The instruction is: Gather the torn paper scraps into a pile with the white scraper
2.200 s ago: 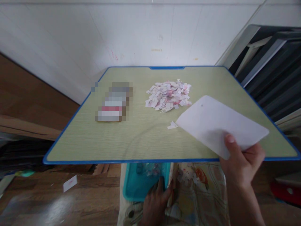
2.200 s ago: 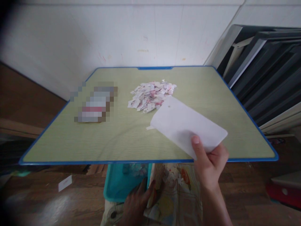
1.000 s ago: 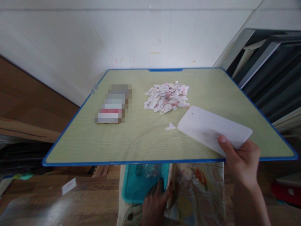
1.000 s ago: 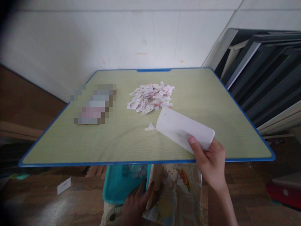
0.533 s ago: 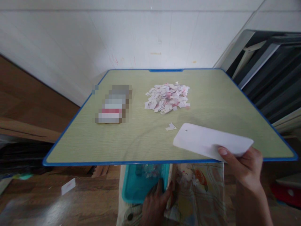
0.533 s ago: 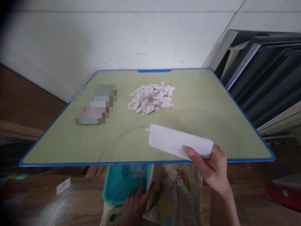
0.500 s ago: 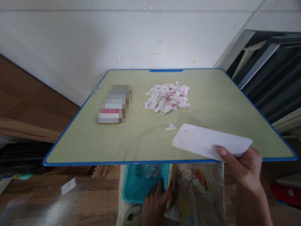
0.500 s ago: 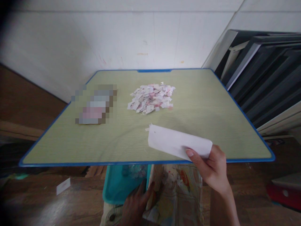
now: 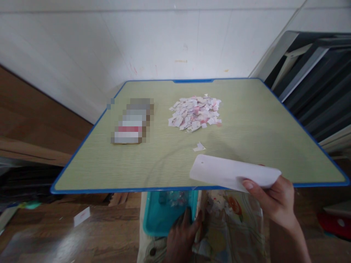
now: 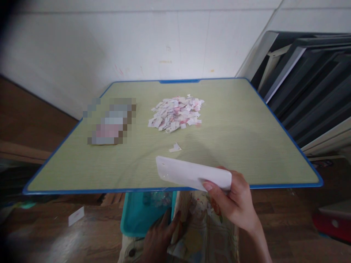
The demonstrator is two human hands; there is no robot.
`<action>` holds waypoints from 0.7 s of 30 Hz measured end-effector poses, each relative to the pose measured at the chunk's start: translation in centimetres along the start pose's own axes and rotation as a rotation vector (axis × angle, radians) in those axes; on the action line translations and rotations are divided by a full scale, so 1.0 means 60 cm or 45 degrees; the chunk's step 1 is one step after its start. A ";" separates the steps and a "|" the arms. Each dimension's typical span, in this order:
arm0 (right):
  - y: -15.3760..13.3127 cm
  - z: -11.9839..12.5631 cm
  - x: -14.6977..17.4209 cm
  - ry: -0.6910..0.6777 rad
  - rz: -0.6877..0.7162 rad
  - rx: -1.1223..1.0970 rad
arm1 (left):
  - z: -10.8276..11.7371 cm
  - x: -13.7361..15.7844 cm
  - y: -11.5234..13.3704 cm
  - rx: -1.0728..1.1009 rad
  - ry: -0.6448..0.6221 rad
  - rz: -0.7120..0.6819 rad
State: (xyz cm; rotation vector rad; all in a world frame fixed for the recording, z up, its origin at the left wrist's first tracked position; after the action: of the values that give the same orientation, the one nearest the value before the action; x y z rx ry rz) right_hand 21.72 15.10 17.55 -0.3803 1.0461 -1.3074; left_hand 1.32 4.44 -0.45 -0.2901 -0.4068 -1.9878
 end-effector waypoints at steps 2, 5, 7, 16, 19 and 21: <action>0.006 0.003 0.003 0.011 -0.049 -0.038 | 0.001 0.001 0.000 -0.003 -0.004 0.006; 0.013 0.010 0.009 0.056 -0.102 -0.142 | 0.002 0.001 0.000 -0.012 0.009 0.011; 0.014 0.013 0.010 0.078 -0.131 -0.194 | 0.000 -0.001 -0.001 -0.018 0.021 0.016; -0.007 0.004 -0.009 -0.109 0.039 -0.065 | 0.002 -0.001 0.000 -0.046 0.097 0.012; -0.010 0.006 -0.012 -0.106 0.033 -0.062 | 0.002 -0.001 0.001 -0.025 0.080 0.014; -0.011 0.006 -0.012 -0.141 0.036 -0.057 | 0.002 -0.001 0.000 -0.023 0.092 0.015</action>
State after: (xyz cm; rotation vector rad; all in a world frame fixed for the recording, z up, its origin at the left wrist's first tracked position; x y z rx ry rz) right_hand 21.66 15.45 18.53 -0.4650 0.9853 -1.2255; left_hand 1.38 4.53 -0.37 -0.2303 -0.3405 -1.9850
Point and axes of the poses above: each hand's wrist, its own x-axis away from the middle knuckle, its own z-axis out of the back of the hand, y = z × x, the point moved 4 cm from there along -x, towards the middle knuckle, and after that the axes turned 4 degrees about -z, right-handed, at the moved point
